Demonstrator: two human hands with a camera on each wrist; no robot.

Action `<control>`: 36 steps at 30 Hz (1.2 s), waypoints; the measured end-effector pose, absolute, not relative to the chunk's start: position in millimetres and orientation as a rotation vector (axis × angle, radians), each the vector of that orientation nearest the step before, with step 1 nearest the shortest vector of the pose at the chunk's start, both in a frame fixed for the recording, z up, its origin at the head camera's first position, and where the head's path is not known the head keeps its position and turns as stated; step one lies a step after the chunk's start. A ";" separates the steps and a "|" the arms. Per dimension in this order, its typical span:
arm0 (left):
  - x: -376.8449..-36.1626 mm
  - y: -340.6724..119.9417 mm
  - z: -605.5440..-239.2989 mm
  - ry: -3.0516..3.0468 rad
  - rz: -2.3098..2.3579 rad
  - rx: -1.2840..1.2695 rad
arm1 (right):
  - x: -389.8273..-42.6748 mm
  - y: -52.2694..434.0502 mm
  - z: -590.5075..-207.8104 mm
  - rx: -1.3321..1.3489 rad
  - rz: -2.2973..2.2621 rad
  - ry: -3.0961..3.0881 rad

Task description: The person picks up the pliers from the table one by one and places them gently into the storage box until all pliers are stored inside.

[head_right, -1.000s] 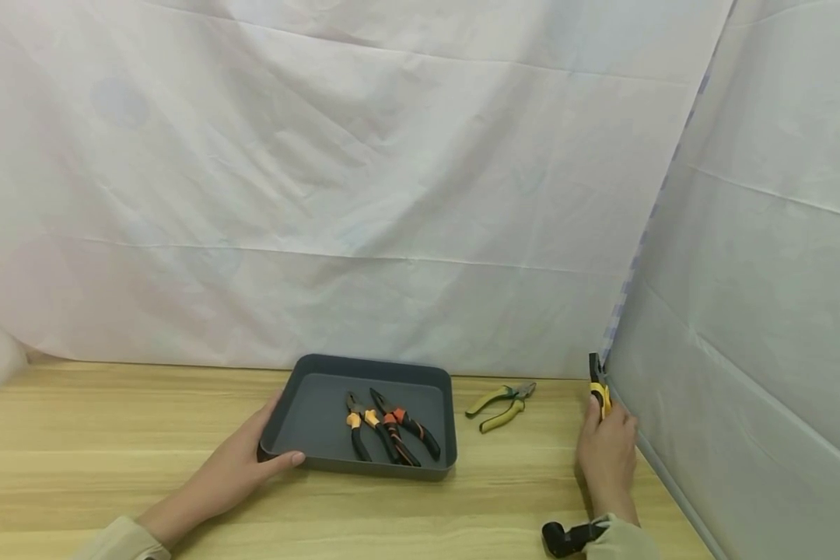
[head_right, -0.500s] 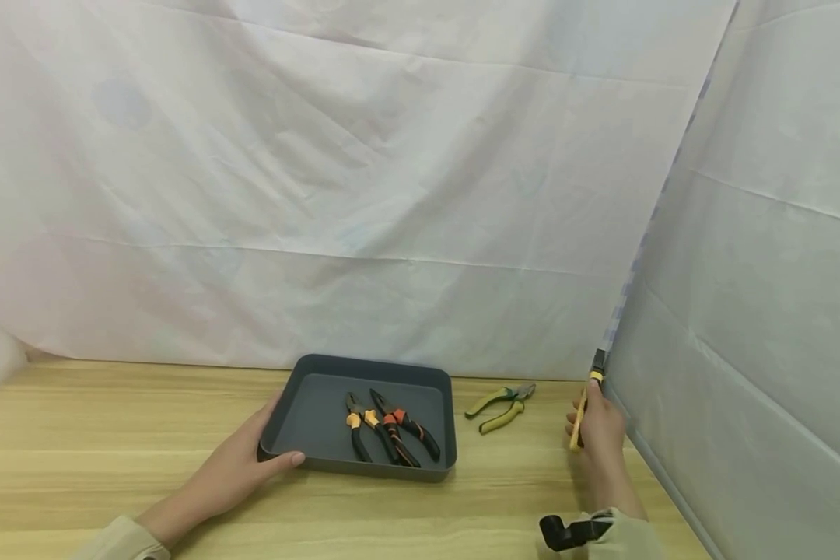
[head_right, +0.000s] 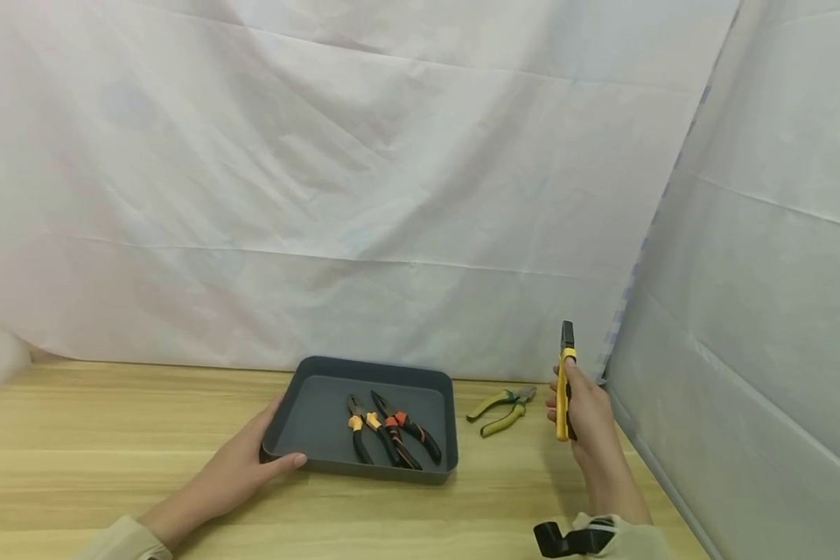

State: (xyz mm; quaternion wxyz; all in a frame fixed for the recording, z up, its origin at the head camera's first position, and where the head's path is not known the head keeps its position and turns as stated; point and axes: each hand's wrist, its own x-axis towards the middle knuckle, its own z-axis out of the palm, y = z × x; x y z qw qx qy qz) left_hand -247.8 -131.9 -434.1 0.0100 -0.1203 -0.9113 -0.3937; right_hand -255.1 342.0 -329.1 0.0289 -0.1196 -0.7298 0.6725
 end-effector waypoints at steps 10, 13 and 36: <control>-249.1 -131.4 -434.8 -2.840 -1.227 -0.364 | -248.4 319.7 -309.1 -0.262 1.962 -2.334; -250.5 -130.8 -434.6 -2.834 -1.235 -0.368 | -246.5 310.5 -304.2 -0.243 1.893 -2.376; -248.9 -134.5 -443.4 -2.841 -1.272 -0.329 | -247.8 243.2 -274.2 -0.109 1.364 -2.433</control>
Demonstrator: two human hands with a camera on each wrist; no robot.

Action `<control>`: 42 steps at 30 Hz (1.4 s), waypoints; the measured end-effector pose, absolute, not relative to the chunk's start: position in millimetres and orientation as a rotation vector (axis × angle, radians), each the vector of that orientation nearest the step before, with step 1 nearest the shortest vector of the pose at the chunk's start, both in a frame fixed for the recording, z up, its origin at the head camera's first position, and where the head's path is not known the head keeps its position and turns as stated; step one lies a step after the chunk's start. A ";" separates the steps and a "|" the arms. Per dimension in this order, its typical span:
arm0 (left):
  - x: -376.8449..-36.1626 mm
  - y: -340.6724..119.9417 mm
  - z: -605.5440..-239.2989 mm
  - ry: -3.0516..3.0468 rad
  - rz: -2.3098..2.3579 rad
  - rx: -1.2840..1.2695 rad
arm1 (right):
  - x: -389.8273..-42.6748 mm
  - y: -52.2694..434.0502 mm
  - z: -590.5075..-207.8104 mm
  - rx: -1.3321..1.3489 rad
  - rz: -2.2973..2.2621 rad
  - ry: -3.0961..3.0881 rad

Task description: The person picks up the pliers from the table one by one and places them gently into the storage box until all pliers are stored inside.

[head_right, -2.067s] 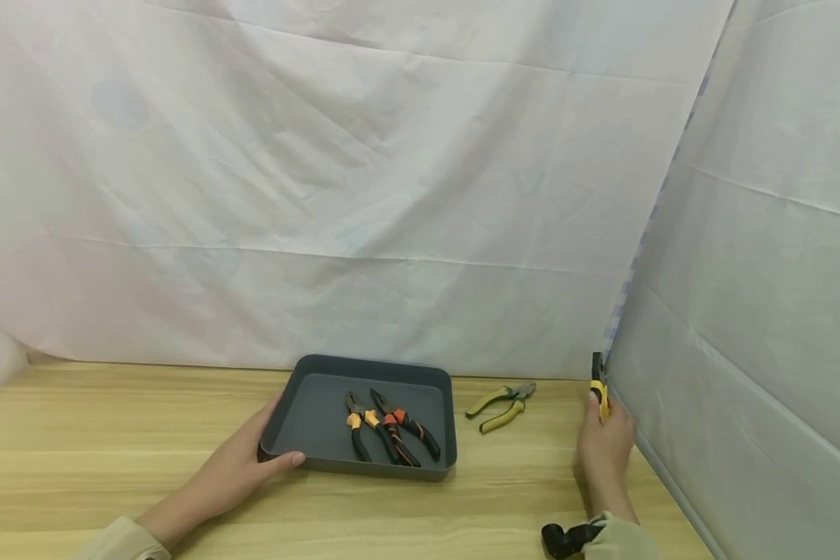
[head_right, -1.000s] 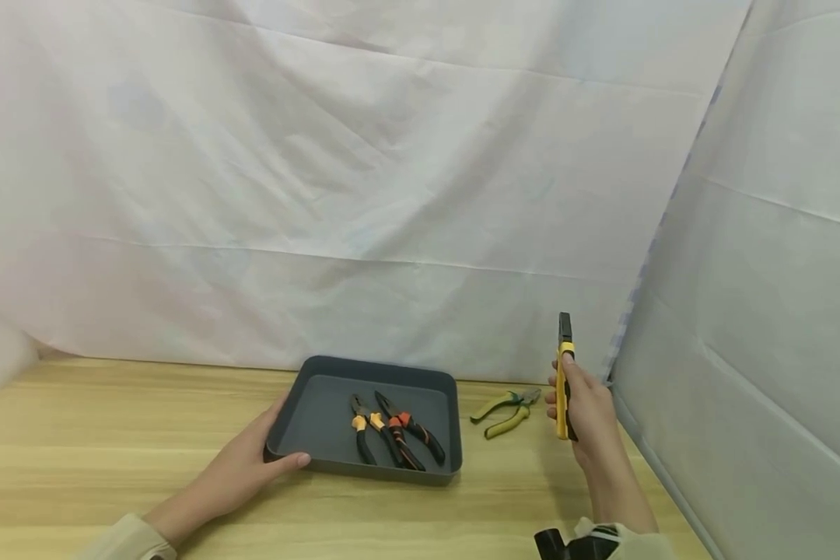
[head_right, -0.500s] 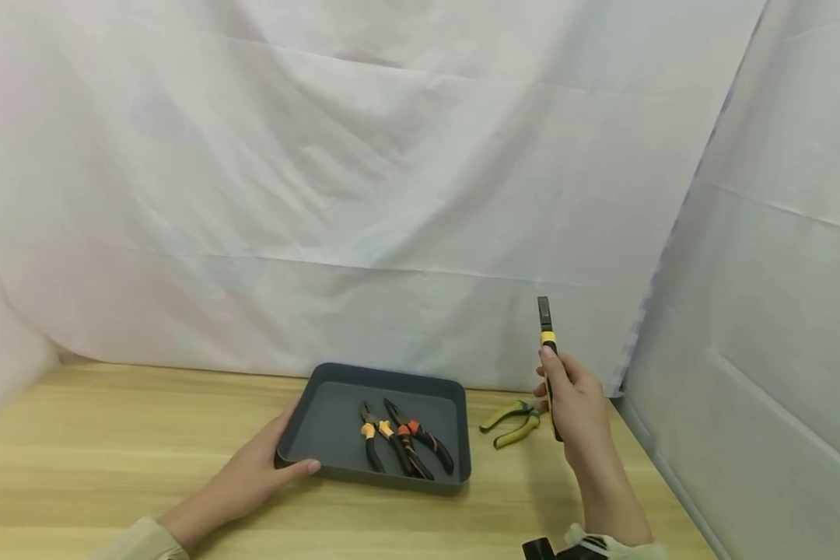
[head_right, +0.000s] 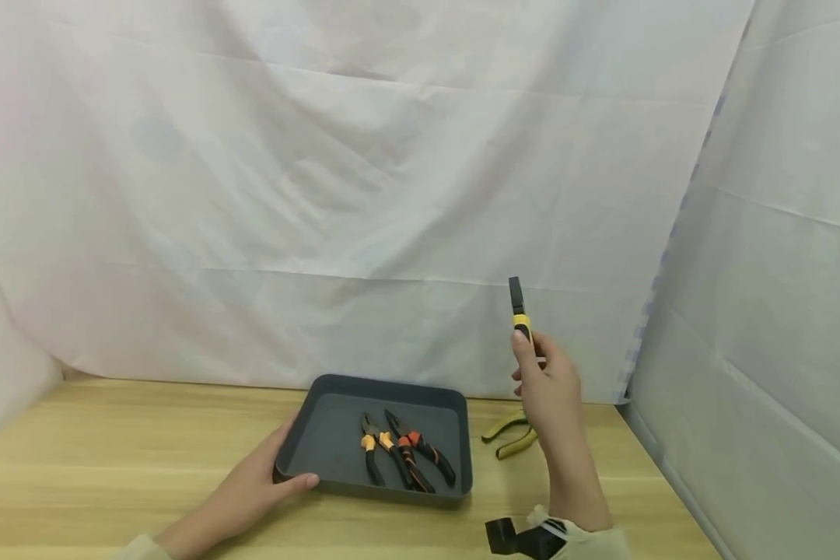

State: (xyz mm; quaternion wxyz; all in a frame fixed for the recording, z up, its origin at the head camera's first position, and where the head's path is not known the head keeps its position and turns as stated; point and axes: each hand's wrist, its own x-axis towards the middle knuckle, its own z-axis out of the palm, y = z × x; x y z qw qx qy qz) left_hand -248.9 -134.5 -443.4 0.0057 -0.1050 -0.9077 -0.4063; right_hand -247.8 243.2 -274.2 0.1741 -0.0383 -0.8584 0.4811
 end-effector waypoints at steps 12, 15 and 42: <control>-250.8 -140.8 -440.9 -2.847 -1.260 -0.330 | -258.4 223.6 -287.5 -0.023 1.236 -2.468; -252.5 -141.1 -441.2 -2.842 -1.258 -0.338 | -259.5 220.6 -288.5 0.009 1.190 -2.467; -250.1 -142.4 -434.0 -2.851 -1.246 -0.352 | -266.4 207.4 -302.6 0.138 0.964 -2.561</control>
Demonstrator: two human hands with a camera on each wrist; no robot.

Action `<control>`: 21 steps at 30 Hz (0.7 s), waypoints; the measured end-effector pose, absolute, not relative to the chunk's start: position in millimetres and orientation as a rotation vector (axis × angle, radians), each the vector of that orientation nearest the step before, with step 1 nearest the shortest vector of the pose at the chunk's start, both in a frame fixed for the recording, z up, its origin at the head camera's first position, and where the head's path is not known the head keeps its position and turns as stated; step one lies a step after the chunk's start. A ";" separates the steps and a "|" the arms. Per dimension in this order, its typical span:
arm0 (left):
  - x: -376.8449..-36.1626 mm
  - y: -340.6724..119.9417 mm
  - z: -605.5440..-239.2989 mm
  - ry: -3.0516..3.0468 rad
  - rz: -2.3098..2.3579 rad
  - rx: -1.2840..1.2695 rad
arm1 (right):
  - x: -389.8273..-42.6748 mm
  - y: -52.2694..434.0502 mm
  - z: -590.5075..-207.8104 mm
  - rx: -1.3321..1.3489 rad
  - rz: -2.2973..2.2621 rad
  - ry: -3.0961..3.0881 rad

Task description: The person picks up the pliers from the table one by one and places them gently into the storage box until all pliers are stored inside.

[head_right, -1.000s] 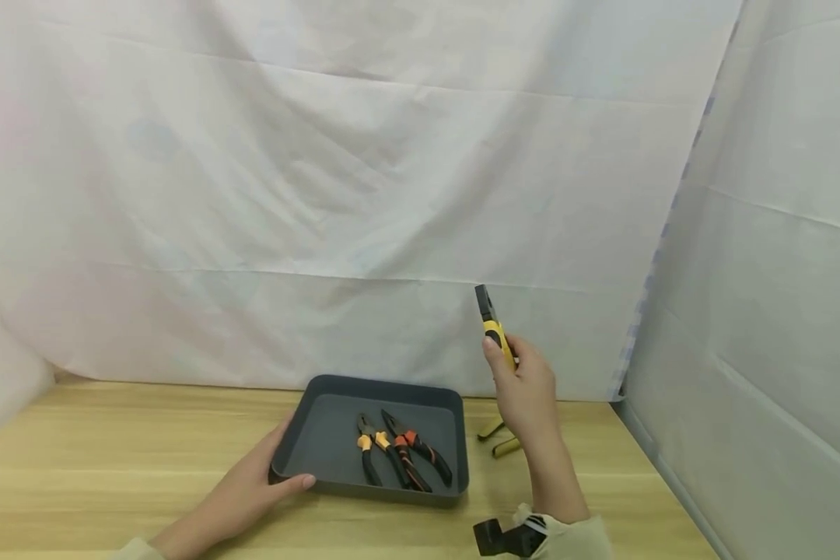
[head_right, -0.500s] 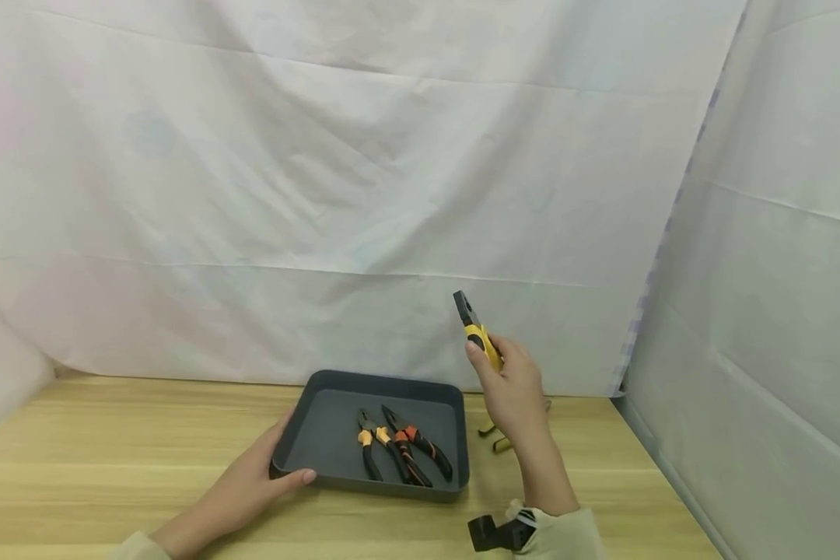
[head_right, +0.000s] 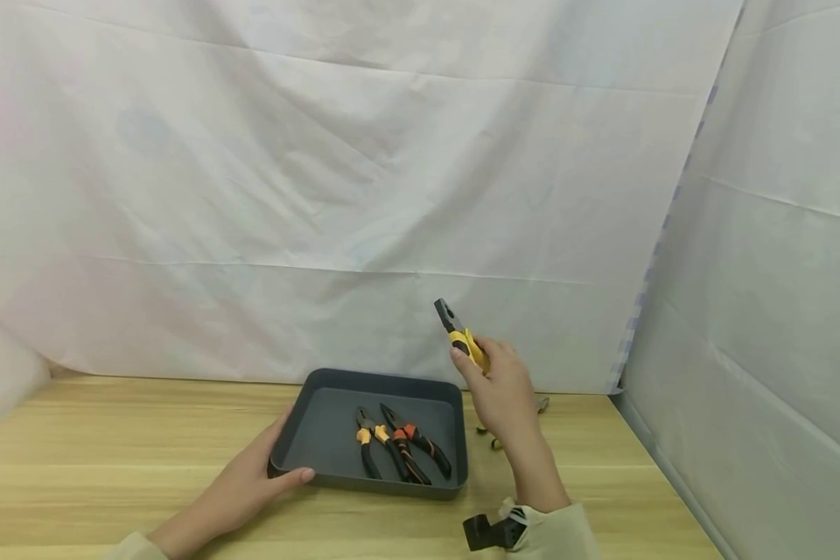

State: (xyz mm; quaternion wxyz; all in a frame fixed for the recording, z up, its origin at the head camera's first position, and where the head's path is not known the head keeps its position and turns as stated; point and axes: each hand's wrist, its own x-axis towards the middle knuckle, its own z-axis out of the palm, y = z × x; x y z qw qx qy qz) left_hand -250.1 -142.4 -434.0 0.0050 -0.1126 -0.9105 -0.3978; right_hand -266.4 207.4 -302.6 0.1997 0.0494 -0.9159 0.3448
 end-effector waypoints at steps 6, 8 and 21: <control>-250.6 -142.6 -434.4 -2.851 -1.255 -0.353 | -267.0 204.8 -304.7 0.166 0.938 -2.585; -250.7 -142.7 -434.4 -2.851 -1.255 -0.353 | -267.7 203.8 -305.5 0.171 0.930 -2.594; -251.4 -142.3 -435.5 -2.839 -1.257 -0.372 | -273.4 197.2 -318.0 0.201 0.787 -2.672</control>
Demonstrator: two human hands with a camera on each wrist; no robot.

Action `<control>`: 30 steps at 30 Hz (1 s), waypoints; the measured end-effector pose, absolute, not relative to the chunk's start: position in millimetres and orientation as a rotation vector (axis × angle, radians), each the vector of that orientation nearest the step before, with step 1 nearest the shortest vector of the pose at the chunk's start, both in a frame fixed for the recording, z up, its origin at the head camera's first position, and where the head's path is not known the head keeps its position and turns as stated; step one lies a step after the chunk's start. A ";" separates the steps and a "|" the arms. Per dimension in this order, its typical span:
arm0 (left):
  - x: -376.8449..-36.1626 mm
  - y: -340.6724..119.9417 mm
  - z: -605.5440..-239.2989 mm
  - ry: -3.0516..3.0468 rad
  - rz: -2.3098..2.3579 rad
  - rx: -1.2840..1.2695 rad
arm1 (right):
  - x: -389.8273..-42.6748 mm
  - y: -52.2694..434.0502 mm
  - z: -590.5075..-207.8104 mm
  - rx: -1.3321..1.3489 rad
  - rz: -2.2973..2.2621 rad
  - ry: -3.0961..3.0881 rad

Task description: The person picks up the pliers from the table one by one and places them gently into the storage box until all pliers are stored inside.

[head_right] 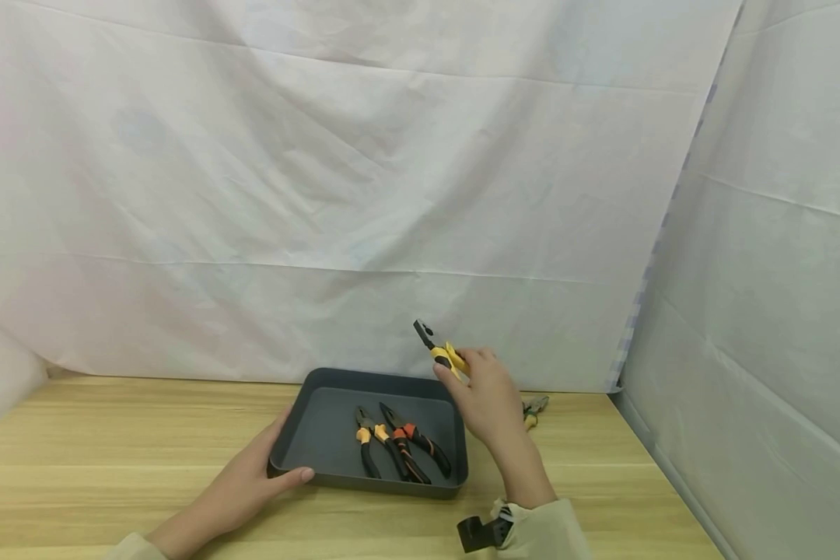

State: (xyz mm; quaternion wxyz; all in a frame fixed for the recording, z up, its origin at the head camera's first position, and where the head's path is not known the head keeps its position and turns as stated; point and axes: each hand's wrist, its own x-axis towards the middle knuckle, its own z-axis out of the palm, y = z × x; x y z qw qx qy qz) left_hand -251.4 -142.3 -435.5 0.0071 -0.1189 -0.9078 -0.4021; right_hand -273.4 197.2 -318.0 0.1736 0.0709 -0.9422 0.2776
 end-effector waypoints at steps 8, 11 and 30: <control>-250.3 -141.5 -434.8 -2.839 -1.254 -0.367 | -276.9 194.9 -325.9 0.211 0.736 -2.678; -250.2 -141.7 -434.5 -2.837 -1.258 -0.367 | -277.6 193.4 -327.6 0.213 0.721 -2.688; -249.9 -142.4 -434.3 -2.850 -1.233 -0.360 | -279.2 188.2 -332.6 0.234 0.667 -2.757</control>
